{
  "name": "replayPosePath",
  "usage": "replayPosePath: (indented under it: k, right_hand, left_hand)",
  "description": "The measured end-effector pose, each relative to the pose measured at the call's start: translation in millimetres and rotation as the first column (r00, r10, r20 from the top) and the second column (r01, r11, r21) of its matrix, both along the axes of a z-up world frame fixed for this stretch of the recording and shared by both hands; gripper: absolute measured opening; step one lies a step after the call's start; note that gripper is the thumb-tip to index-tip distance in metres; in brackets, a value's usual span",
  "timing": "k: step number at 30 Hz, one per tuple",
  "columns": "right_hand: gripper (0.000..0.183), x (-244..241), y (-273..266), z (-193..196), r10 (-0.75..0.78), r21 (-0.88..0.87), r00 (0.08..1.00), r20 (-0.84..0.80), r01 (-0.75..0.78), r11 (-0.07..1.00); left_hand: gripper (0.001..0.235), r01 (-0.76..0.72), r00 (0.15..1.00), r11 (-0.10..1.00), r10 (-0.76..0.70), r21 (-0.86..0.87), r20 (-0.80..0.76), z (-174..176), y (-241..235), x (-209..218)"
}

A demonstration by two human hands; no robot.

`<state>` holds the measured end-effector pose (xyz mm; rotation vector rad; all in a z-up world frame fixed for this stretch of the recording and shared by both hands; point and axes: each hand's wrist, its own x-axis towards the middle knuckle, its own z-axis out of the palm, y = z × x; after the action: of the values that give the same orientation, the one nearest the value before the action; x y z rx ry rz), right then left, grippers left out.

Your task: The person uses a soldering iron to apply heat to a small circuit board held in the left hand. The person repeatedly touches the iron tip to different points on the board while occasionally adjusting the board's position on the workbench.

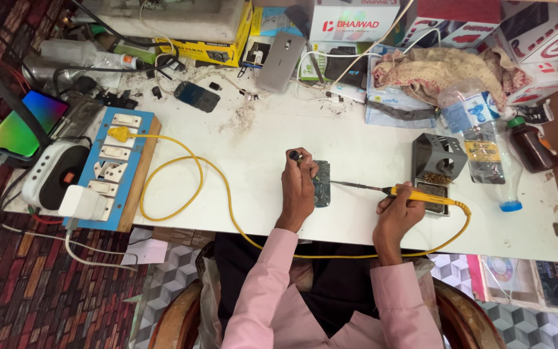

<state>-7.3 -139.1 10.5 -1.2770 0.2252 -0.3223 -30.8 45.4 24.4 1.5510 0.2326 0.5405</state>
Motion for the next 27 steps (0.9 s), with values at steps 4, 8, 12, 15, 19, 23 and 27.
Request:
replayPosePath:
  k: [4, 8, 12, 15, 19, 23, 27]
  right_hand:
    - [0.024, -0.3, -0.4, -2.6, 0.013, -0.028, 1.000, 0.028, -0.012, 1.000]
    - [0.020, -0.7, -1.9, -6.6, 0.002, 0.015, 0.999, 0.035, -0.002, 1.000]
    - [0.018, -1.6, -3.9, -9.3, 0.003, 0.037, 0.999, 0.054, -0.005, 0.999]
    - [0.019, -1.9, -3.7, -9.7, -0.044, 0.025, 0.997, 0.060, 0.043, 0.999]
    - [0.019, -1.6, -4.0, -9.0, -0.015, 0.095, 0.998, 0.065, 0.009, 0.995]
    - [0.021, -2.6, -5.3, -11.0, -0.024, 0.091, 0.997, 0.080, 0.016, 0.996]
    - [0.019, -1.2, -5.6, -13.0, -0.031, 0.094, 0.994, 0.107, 0.020, 0.995]
  left_hand:
    - [0.032, 0.005, 1.000, 1.000, -0.004, -0.006, 0.017, 0.9, -0.5, -0.1]
    - [0.031, 0.001, 1.000, 1.000, -0.001, -0.028, -0.008, 5.1, 0.5, -2.0]
    - [0.031, 0.007, 1.000, 1.000, -0.007, -0.007, 0.021, 8.6, -0.8, -5.2]
    - [0.029, 0.006, 0.999, 1.000, -0.007, -0.016, -0.033, 7.3, -0.8, -6.6]
    - [0.029, -0.029, 0.999, 0.996, 0.031, -0.086, 0.022, 0.0, -2.8, -8.0]
    - [0.029, -0.071, 0.997, 0.979, 0.072, -0.190, -0.002, -6.0, -17.3, -16.6]
    - [0.033, -0.154, 0.981, 0.940, 0.182, -0.306, 0.066, -3.8, -49.5, -33.0]
